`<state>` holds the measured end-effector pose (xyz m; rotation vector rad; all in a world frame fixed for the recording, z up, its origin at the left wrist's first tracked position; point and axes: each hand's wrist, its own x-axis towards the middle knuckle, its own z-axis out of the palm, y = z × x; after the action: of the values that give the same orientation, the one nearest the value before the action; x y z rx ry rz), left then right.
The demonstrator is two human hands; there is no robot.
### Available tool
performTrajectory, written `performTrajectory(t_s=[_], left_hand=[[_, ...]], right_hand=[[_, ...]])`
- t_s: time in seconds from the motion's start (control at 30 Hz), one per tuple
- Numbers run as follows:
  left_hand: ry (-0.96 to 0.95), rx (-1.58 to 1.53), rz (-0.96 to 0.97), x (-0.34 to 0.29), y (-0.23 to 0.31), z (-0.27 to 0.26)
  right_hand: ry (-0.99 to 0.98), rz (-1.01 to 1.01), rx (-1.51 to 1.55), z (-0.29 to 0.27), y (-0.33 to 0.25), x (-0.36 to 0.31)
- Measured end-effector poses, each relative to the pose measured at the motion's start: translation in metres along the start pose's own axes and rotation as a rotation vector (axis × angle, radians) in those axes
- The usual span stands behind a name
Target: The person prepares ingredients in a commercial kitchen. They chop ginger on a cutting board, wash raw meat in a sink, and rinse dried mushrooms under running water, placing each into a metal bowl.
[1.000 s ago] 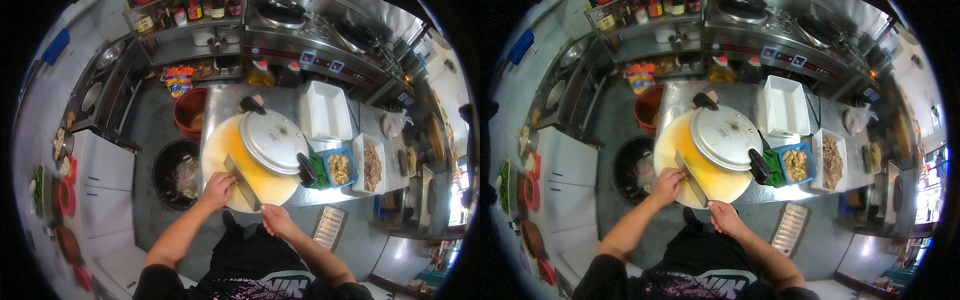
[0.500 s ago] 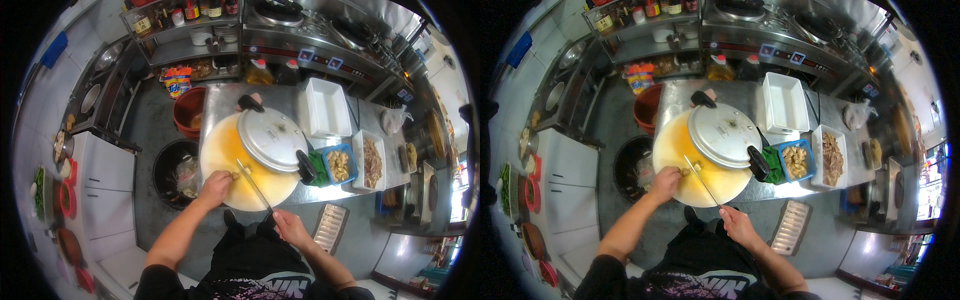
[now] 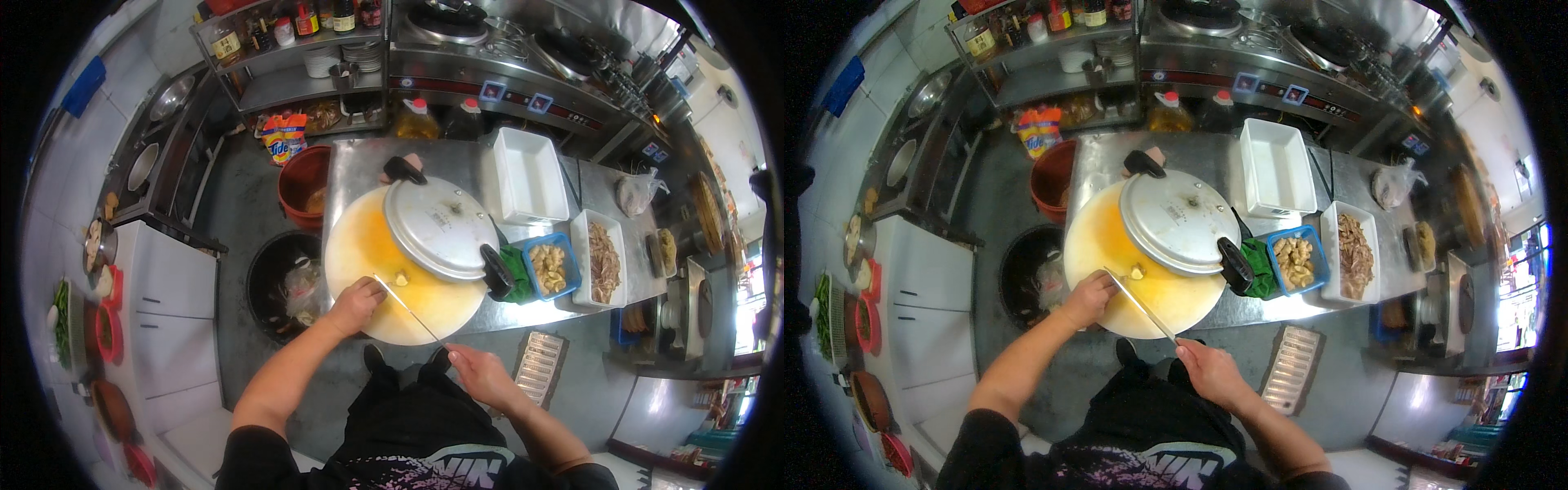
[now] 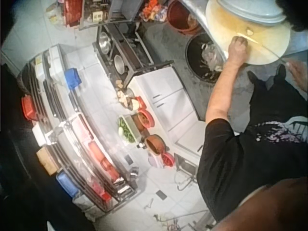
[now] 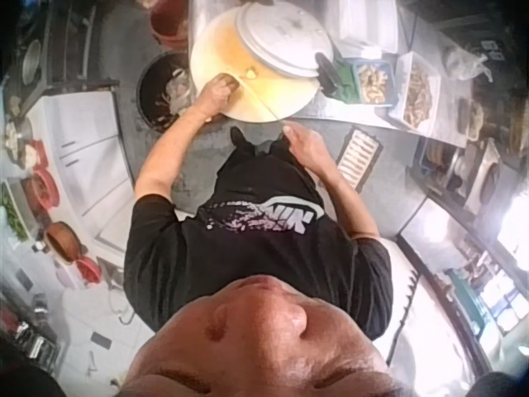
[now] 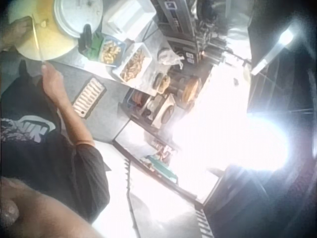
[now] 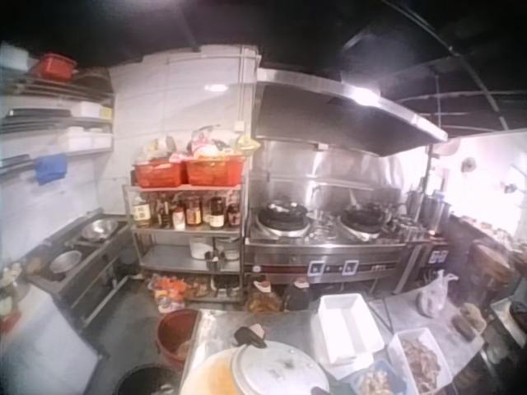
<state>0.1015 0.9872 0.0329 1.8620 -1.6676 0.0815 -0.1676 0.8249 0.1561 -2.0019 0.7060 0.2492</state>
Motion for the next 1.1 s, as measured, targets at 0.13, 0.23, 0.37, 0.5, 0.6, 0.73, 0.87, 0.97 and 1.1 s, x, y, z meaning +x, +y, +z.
performTrajectory(t_s=[0.13, 0.23, 0.37, 0.5, 0.6, 0.73, 0.87, 0.97, 1.1], left_hand=[[-0.027, 0.016, 0.006, -0.002, 0.001, -0.002], [-0.009, 0.042, -0.002, -0.001, 0.002, -0.001], [0.061, 0.013, 0.027, -0.001, 0.001, 0.002], [0.054, 0.05, 0.036, -0.001, 0.002, 0.002], [0.075, 0.069, 0.028, 0.0, 0.003, 0.001], [0.105, 0.054, 0.051, 0.001, 0.006, 0.0], [0.105, 0.086, -0.003, -0.001, 0.007, 0.002], [0.131, 0.073, 0.034, -0.001, 0.005, 0.004], [0.165, 0.045, 0.018, -0.003, 0.005, 0.006]], right_hand=[[0.026, -0.088, -0.049, 0.008, 0.003, 0.012], [0.024, -0.113, -0.078, 0.005, 0.005, 0.014], [-0.009, -0.061, -0.111, -0.002, 0.003, 0.013], [-0.022, -0.05, -0.075, -0.005, -0.002, 0.016], [-0.035, -0.058, -0.089, -0.006, -0.004, 0.021], [-0.057, -0.007, -0.087, -0.006, -0.005, 0.024], [-0.085, 0.061, -0.115, -0.007, -0.007, 0.025], [-0.078, -0.089, -0.014, -0.008, -0.011, 0.028], [-0.092, -0.013, -0.086, -0.014, -0.016, 0.026]])
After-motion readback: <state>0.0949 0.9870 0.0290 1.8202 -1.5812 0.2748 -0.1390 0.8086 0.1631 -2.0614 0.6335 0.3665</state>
